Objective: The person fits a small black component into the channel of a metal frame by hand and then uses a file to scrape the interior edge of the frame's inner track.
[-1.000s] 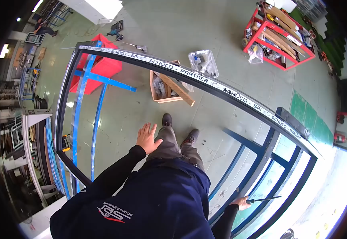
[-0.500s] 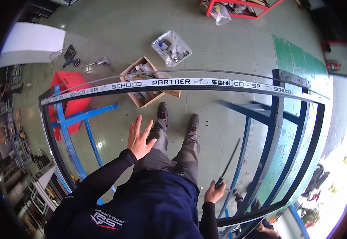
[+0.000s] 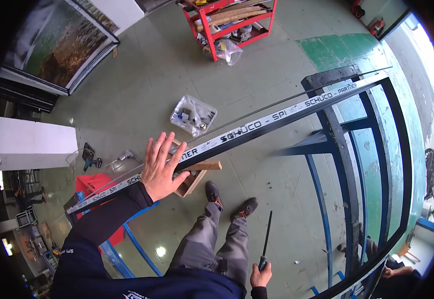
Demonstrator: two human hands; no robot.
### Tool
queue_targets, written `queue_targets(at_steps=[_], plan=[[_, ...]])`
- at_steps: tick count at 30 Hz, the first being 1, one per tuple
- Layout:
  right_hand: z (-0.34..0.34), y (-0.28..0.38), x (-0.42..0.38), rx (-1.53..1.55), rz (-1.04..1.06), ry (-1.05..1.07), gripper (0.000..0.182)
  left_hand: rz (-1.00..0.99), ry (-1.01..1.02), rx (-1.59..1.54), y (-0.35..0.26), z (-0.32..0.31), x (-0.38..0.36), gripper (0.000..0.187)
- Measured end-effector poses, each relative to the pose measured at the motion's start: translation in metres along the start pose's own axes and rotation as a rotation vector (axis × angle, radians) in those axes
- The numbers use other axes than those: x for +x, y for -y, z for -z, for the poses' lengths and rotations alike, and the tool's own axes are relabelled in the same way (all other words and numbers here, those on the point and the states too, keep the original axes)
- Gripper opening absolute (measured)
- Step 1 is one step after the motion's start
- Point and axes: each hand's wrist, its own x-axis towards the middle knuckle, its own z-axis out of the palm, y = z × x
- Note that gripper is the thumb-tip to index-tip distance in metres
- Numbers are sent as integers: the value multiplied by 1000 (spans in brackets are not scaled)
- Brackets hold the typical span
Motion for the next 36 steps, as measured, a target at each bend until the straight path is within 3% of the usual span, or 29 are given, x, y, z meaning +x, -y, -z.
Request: queue_targets(at_steps=[9, 16, 23, 28, 32, 36], plan=[[-22, -44, 22, 60, -119, 72, 37, -59, 20, 121, -6, -33, 65, 96], [-43, -60, 46, 187, -81, 152, 27, 9, 137, 73, -10, -40, 73, 89], [-21, 42, 69, 619, -189, 269, 27, 120, 256, -220, -10, -47, 78, 78], [-26, 82, 80, 787, 9, 501, 28, 162, 366, -379, -12, -48, 84, 70], [-19, 115, 92, 866, 240, 723, 42, 158, 415, -505, 3, -54, 79, 100], [-24, 142, 108, 877, 400, 841, 52, 164, 429, -600, 6, -60, 82, 97]])
